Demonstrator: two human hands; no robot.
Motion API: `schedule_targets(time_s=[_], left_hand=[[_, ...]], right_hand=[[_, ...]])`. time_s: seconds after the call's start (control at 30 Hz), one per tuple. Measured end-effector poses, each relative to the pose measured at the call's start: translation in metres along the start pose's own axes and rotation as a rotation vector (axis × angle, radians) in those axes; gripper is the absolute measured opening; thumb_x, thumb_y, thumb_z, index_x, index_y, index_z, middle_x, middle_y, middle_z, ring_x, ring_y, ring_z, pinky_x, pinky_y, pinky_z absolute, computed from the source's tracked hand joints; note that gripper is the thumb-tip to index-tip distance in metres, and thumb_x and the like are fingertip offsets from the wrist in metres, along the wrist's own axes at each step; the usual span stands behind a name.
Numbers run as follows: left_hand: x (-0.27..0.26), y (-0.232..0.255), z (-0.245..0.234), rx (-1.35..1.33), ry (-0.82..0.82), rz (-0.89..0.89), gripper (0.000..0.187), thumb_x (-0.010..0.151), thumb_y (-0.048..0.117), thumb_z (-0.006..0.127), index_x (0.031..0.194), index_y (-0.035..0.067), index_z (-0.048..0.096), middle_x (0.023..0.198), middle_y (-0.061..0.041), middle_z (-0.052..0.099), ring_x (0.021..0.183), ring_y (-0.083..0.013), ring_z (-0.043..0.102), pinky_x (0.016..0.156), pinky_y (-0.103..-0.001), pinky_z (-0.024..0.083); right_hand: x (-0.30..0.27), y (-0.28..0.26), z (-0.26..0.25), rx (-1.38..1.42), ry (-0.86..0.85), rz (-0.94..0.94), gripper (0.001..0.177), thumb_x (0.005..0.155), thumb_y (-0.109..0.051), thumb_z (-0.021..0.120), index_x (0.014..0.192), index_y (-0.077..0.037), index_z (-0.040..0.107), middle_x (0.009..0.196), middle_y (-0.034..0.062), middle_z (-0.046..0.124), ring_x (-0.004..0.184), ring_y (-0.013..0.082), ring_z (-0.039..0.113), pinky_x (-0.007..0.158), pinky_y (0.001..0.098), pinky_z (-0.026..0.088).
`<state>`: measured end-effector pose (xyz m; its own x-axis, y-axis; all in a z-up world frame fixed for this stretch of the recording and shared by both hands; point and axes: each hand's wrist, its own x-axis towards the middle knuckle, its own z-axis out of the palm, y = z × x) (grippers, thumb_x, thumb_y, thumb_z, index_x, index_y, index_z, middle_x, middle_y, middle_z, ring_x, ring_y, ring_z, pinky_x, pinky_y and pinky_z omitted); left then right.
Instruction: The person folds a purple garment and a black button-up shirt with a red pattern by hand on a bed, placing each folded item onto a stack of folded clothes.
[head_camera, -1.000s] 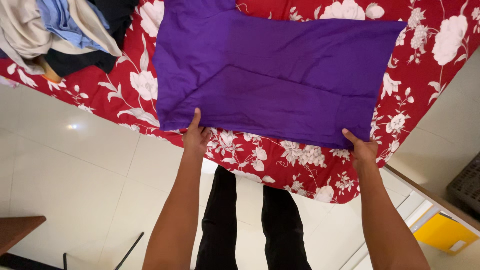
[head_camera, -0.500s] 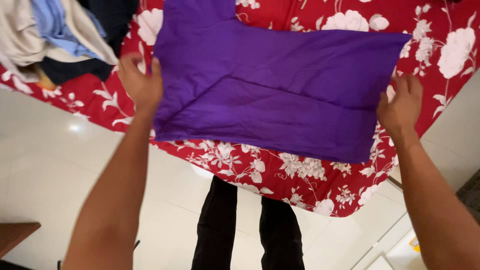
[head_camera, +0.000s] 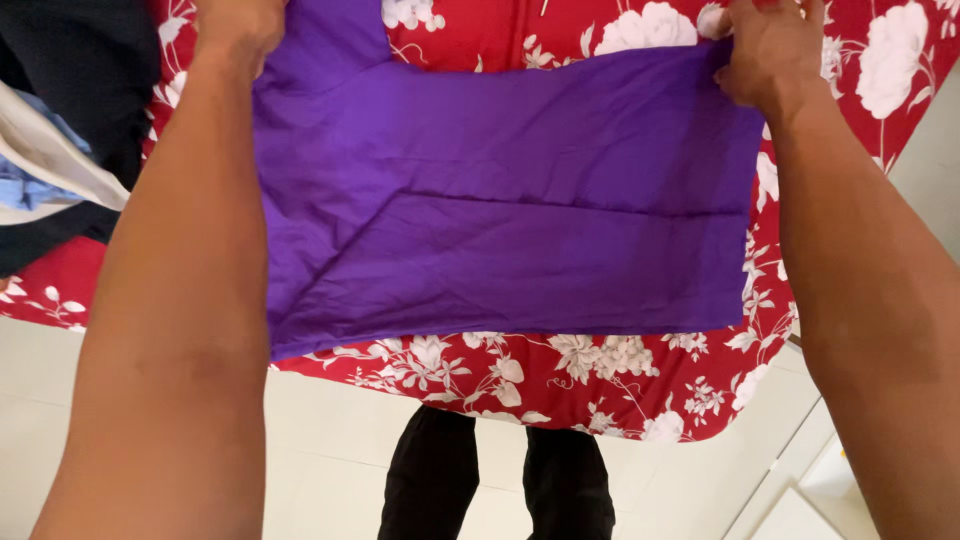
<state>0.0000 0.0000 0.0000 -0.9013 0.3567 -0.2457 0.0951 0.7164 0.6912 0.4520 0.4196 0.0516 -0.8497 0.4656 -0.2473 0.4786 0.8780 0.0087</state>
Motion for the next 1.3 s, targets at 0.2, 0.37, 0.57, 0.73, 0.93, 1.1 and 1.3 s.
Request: schedule_targets(time_s=[0.2, 0.37, 0.57, 0.73, 0.93, 1.1, 1.3], left_hand=[[0.007, -0.004, -0.022, -0.020, -0.104, -0.101, 0.018, 0.093, 0.034, 0.077, 0.090, 0.019, 0.067, 0.081, 0.008, 0.067, 0.066, -0.0035, 0.061, 0.057, -0.024, 0.046], [0.027, -0.044, 0.009, -0.472, 0.001, -0.044, 0.014, 0.097, 0.010, 0.071, 0.094, 0.010, 0.058, 0.084, 0.001, 0.058, 0.065, -0.0119, 0.053, 0.056, -0.032, 0.039], [0.002, -0.015, -0.003, -0.337, 0.164, 0.137, 0.017, 0.088, 0.012, 0.073, 0.089, 0.019, 0.058, 0.083, 0.010, 0.066, 0.060, 0.0013, 0.061, 0.051, -0.022, 0.049], [-0.017, 0.010, -0.011, -0.217, -0.083, 0.224, 0.020, 0.089, 0.022, 0.075, 0.093, 0.006, 0.063, 0.083, 0.006, 0.064, 0.072, -0.0055, 0.059, 0.063, -0.028, 0.049], [-0.040, 0.048, -0.026, -0.126, -0.293, -0.291, 0.030, 0.098, 0.040, 0.058, 0.090, 0.011, 0.053, 0.070, 0.006, 0.052, 0.063, -0.0074, 0.047, 0.057, -0.031, 0.047], [-0.148, 0.059, -0.112, -0.473, -0.403, 0.298, 0.013, 0.097, 0.008, 0.059, 0.096, -0.004, 0.063, 0.086, 0.001, 0.061, 0.080, -0.0074, 0.053, 0.074, -0.025, 0.043], [-0.277, 0.002, -0.157, -0.504, -0.430, 0.037, 0.023, 0.088, -0.002, 0.055, 0.106, -0.005, 0.070, 0.091, -0.001, 0.068, 0.081, -0.0058, 0.058, 0.076, -0.022, 0.047]], right_hand=[[0.003, 0.002, -0.012, -0.201, -0.216, 0.242, 0.057, 0.064, -0.020, 0.084, 0.120, -0.024, 0.074, 0.109, 0.0090, 0.074, 0.120, 0.0329, 0.059, 0.100, 0.0583, 0.041], [0.001, -0.003, 0.028, 0.260, 0.202, 0.272, 0.065, 0.096, -0.046, 0.084, 0.143, -0.009, 0.058, 0.135, 0.0398, 0.050, 0.126, 0.0552, 0.047, 0.095, 0.0595, 0.044], [-0.039, 0.038, 0.062, 0.436, 0.358, 0.517, 0.044, 0.110, -0.034, 0.071, 0.135, -0.005, 0.051, 0.139, 0.0222, 0.061, 0.129, 0.0377, 0.059, 0.110, 0.0515, 0.049], [-0.038, 0.000, -0.006, 0.426, 0.309, -0.059, 0.052, 0.085, -0.022, 0.084, 0.130, -0.005, 0.065, 0.133, 0.0182, 0.061, 0.124, 0.0381, 0.058, 0.108, 0.0493, 0.044], [-0.048, -0.010, -0.020, 0.212, 0.032, -0.052, 0.014, 0.089, -0.015, 0.080, 0.101, -0.011, 0.073, 0.091, 0.0054, 0.068, 0.094, 0.0264, 0.061, 0.105, 0.0457, 0.035], [-0.151, -0.023, -0.050, 0.153, 0.278, -0.296, 0.020, 0.090, -0.004, 0.083, 0.097, -0.007, 0.064, 0.109, 0.0046, 0.070, 0.105, 0.0258, 0.061, 0.103, 0.0398, 0.043], [-0.252, -0.065, -0.046, 0.135, 0.022, -0.150, 0.037, 0.069, -0.007, 0.082, 0.104, -0.008, 0.070, 0.106, 0.0105, 0.066, 0.109, 0.0318, 0.061, 0.101, 0.0439, 0.049]])
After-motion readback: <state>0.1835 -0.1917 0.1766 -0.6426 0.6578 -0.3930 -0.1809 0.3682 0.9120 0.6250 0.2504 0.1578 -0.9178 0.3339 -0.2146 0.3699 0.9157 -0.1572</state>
